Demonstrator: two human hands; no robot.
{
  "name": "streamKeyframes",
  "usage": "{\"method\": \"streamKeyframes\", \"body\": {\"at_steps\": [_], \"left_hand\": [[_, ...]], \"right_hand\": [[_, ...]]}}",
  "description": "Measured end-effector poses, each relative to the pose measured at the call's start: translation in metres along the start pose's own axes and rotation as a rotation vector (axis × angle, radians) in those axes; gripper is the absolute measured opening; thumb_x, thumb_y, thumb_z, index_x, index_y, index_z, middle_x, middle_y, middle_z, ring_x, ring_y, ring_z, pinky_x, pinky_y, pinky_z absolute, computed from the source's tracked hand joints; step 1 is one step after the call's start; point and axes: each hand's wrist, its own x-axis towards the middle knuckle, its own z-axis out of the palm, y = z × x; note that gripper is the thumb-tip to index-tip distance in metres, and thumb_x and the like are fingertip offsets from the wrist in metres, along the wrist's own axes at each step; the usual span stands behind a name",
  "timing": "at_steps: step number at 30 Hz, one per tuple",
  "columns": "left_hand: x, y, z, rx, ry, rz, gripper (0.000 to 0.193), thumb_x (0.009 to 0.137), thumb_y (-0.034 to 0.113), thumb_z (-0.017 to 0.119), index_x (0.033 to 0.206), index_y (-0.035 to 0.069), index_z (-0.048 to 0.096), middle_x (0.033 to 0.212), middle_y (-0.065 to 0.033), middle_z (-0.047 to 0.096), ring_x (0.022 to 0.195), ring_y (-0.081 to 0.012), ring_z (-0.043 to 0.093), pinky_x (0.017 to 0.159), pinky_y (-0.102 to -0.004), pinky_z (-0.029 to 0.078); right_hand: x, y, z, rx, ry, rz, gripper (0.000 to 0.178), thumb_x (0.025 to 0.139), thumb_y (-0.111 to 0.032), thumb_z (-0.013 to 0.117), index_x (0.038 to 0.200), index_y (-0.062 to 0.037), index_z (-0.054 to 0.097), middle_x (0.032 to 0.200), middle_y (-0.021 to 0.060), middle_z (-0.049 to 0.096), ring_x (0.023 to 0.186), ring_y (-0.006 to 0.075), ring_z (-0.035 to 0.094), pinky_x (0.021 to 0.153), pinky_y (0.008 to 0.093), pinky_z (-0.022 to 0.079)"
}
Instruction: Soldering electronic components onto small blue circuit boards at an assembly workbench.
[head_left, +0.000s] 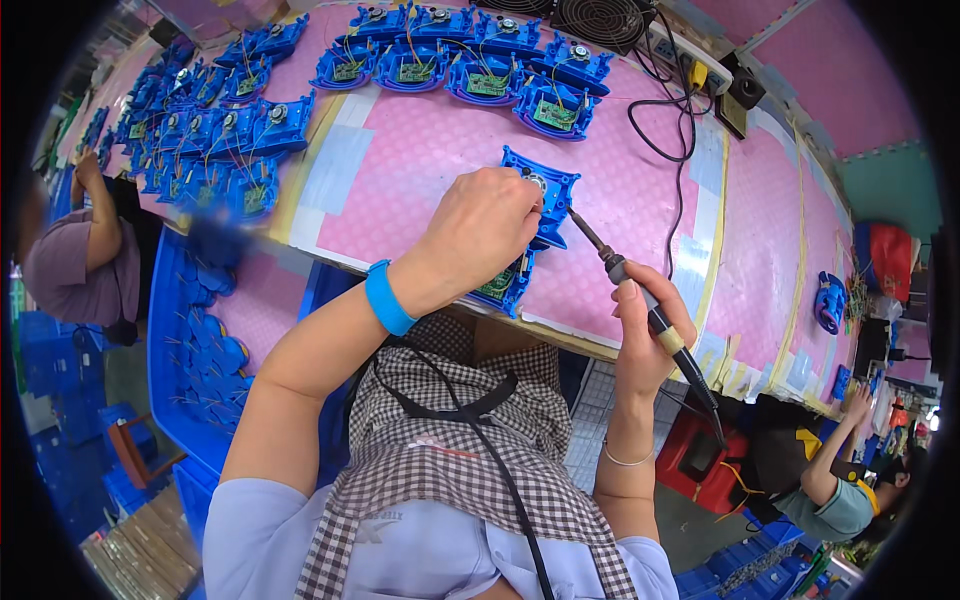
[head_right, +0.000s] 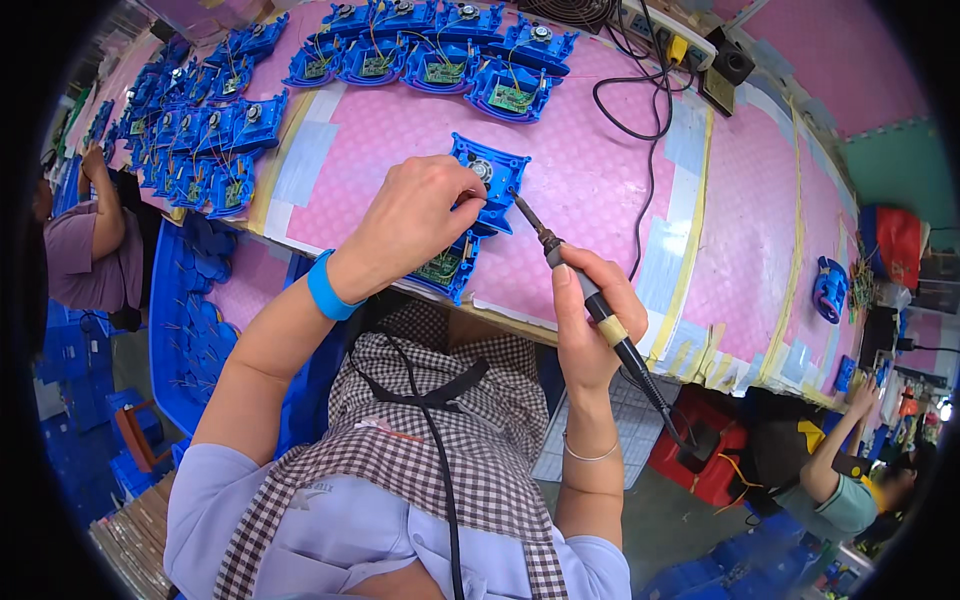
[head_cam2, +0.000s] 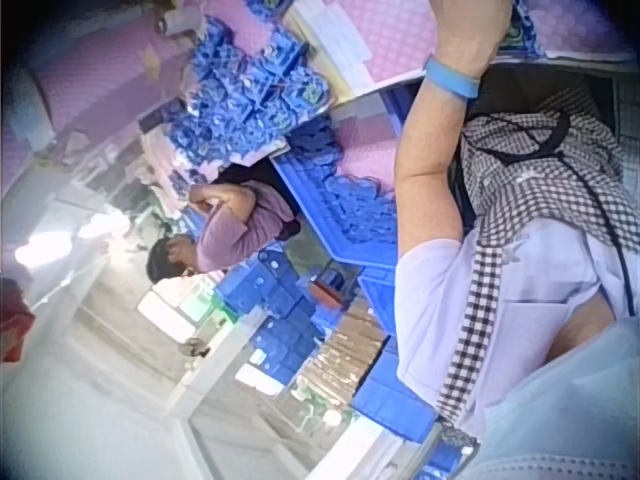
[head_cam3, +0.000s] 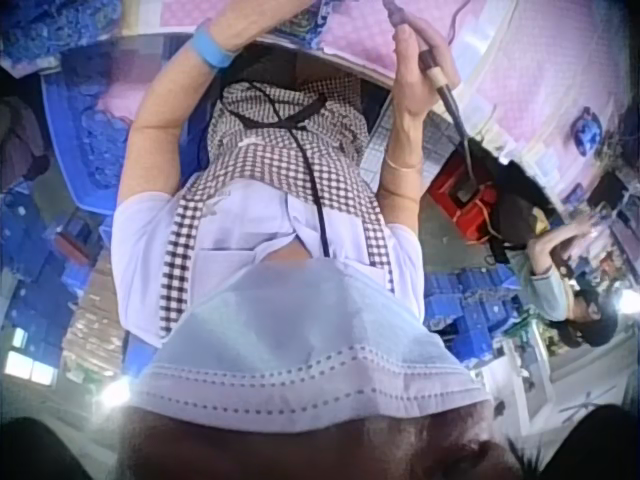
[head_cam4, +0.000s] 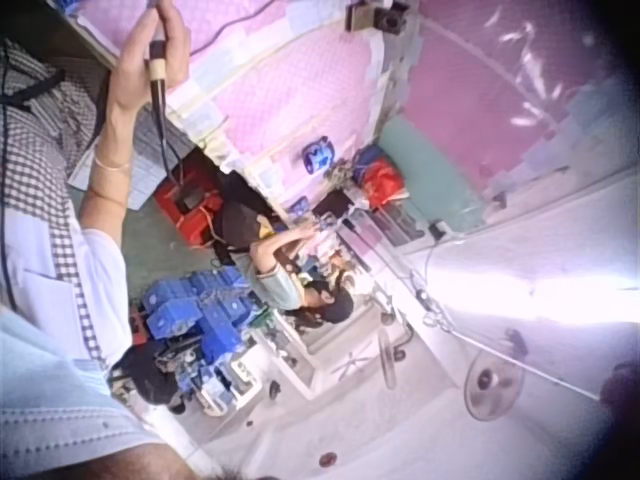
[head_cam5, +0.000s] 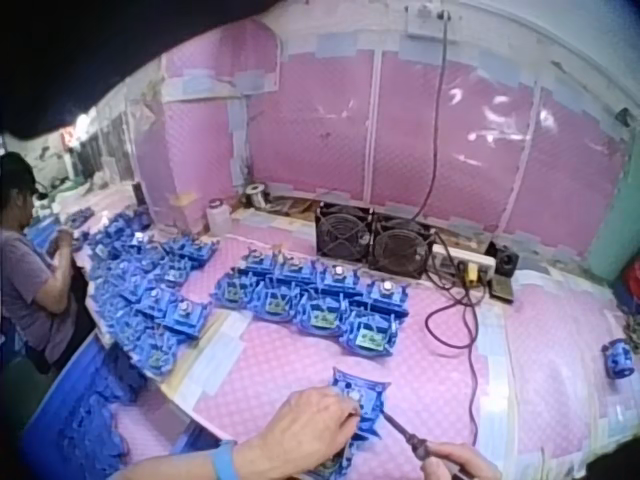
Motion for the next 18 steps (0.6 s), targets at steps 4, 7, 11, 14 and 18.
{"method": "streamKeyframes", "body": {"at_steps": [4,7,11,14,18], "left_hand": [[0.001,0.000,0.000,-0.001,-0.006,0.002,0.012,0.076,0.011,0.065,0.080,0.000,0.070,0.075,-0.0163,0.065,0.071,-0.0322,0.064,0.065,-0.0418,0.050],[0.001,-0.001,0.001,0.006,-0.005,-0.002,0.012,0.076,0.010,0.065,0.079,0.000,0.070,0.075,-0.0163,0.065,0.071,-0.0321,0.064,0.065,-0.0417,0.050],[0.001,-0.001,0.001,0.010,-0.002,-0.003,0.012,0.076,0.010,0.065,0.079,0.000,0.070,0.076,-0.0163,0.065,0.071,-0.0320,0.064,0.065,-0.0414,0.050],[0.001,-0.001,0.001,0.001,0.001,-0.005,0.011,0.075,0.010,0.065,0.078,0.000,0.069,0.076,-0.0163,0.066,0.071,-0.0318,0.065,0.065,-0.0411,0.050],[-0.001,0.002,-0.009,-0.096,0.006,-0.039,0.014,0.078,0.013,0.066,0.080,0.000,0.068,0.076,-0.0159,0.066,0.070,-0.0304,0.065,0.064,-0.0391,0.051]], "right_hand": [[-0.001,0.003,-0.002,0.003,0.004,-0.025,0.019,0.086,-0.007,0.065,0.101,0.0046,0.067,0.083,0.0082,0.067,0.064,0.0092,0.059,0.058,0.0209,0.046],[-0.001,0.002,-0.002,0.001,0.014,-0.028,0.019,0.086,-0.007,0.065,0.101,0.0046,0.067,0.083,0.0085,0.067,0.065,0.0097,0.059,0.058,0.0211,0.046],[-0.002,0.003,-0.003,-0.002,0.023,-0.035,0.019,0.086,-0.008,0.065,0.101,0.0044,0.067,0.083,0.0088,0.067,0.065,0.0102,0.059,0.058,0.0214,0.046],[-0.002,0.002,-0.003,-0.001,0.029,-0.036,0.019,0.086,-0.008,0.065,0.101,0.0046,0.067,0.083,0.0090,0.067,0.065,0.0104,0.059,0.058,0.0216,0.046],[-0.003,0.004,-0.006,0.009,0.036,-0.034,0.020,0.087,-0.008,0.064,0.102,0.0053,0.066,0.083,0.0101,0.067,0.066,0.0111,0.059,0.059,0.0220,0.047]]}}
